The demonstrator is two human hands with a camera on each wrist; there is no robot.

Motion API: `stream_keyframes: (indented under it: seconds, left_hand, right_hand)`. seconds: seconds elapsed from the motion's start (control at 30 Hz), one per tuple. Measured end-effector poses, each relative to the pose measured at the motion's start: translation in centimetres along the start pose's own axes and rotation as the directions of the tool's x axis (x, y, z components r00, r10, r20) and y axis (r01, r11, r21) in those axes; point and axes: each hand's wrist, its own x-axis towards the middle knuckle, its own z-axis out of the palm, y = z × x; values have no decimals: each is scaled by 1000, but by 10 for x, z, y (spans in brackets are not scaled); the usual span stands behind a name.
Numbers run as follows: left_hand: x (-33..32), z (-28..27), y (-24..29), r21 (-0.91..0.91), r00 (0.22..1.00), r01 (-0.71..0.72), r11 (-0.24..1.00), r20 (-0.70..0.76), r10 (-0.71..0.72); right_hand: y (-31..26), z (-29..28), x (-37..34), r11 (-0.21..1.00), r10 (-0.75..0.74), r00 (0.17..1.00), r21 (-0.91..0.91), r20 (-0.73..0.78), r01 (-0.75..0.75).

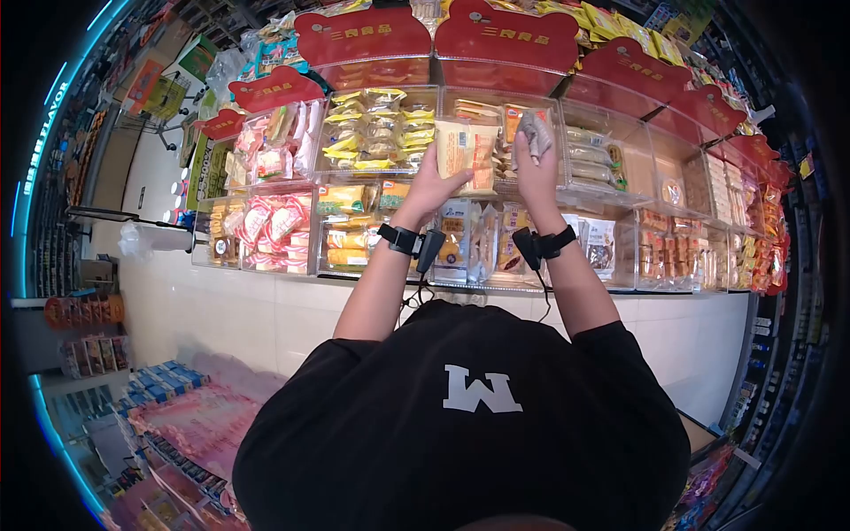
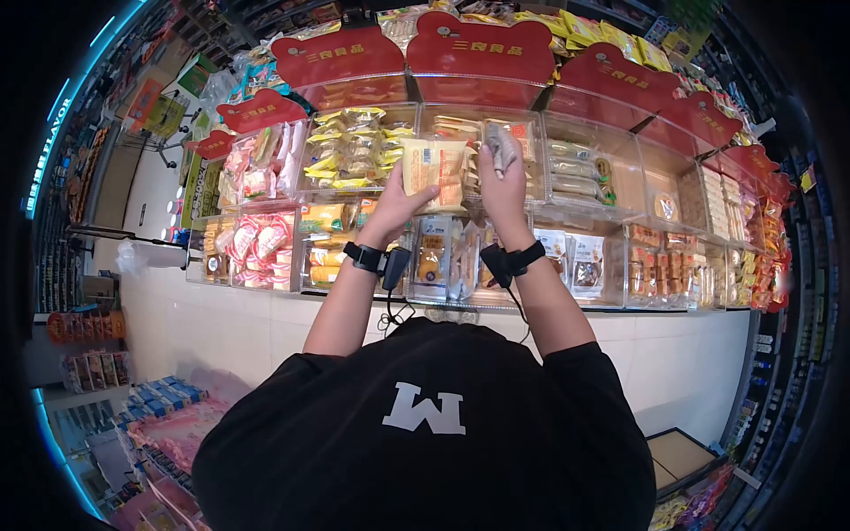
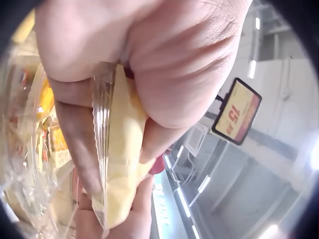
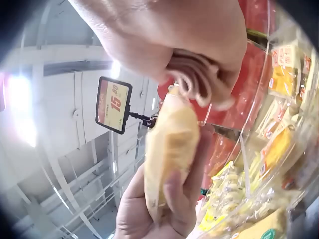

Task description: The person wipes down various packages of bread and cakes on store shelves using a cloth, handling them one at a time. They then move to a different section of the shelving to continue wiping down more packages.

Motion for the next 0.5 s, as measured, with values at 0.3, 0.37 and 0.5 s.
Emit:
stream_keyframes:
  seconds: [0.3,0.37,0.5]
  left_hand:
    - [-14,14,5,541,976,-192,819,16,218]
    - [-14,13,6,611,963,-216,762,7,268]
    - [-8,2,8,613,960,-270,742,109,259]
  right_hand:
    - [-16,11,-1,742,-326,911,-530,251,411]
    - [-11,14,-4,797,-293,933,-486,208,358]
    - [-39,27,-27,572,-436,641,-356,631,739]
